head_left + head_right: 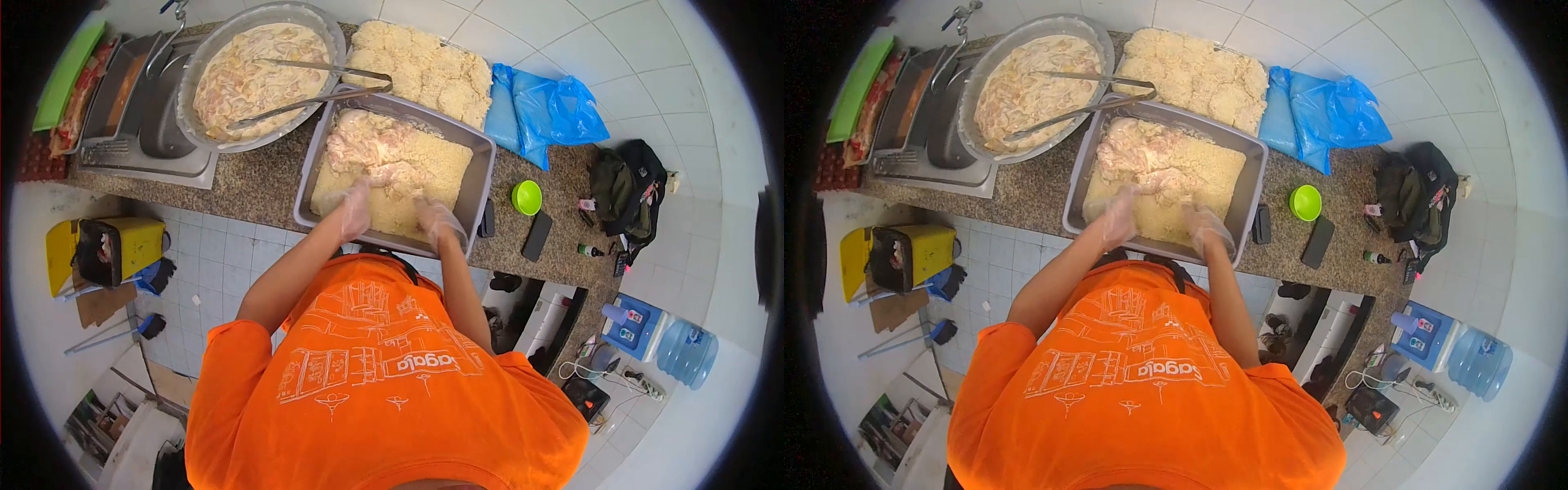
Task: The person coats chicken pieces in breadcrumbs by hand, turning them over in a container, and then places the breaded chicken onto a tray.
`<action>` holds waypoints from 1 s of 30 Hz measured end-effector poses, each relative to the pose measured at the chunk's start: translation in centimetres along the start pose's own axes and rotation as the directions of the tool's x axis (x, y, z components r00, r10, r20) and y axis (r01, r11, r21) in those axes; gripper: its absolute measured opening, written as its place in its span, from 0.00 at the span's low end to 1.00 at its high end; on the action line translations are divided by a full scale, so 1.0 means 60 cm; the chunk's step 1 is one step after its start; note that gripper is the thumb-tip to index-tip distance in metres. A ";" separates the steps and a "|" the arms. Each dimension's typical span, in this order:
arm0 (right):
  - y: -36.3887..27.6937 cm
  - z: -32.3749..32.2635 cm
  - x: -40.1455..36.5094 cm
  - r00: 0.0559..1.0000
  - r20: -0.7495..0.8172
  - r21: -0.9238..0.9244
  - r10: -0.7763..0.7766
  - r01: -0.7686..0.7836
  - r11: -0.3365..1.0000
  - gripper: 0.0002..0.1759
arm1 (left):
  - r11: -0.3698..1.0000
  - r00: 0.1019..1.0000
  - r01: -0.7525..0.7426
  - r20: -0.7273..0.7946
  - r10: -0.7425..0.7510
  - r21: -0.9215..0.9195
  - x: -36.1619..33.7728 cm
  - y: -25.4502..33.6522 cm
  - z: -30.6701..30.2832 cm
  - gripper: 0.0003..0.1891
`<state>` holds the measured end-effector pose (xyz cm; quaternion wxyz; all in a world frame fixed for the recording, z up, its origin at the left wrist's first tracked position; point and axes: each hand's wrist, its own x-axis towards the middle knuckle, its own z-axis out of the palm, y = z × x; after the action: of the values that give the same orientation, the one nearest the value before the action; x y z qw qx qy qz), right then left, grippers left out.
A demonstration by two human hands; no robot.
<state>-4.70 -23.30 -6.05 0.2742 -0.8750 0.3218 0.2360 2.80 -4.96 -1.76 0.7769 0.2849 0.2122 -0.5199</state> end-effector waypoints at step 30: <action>-0.066 -0.050 0.165 0.895 0.344 -0.270 -0.285 0.385 0.882 0.26 | 0.891 0.889 -0.333 -0.419 0.186 -0.310 -0.075 -0.028 0.003 0.41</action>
<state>5.51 -26.93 -8.39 0.2050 -0.9060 0.0751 0.3625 -0.38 -2.50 0.84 0.8244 0.2528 0.4120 -0.2944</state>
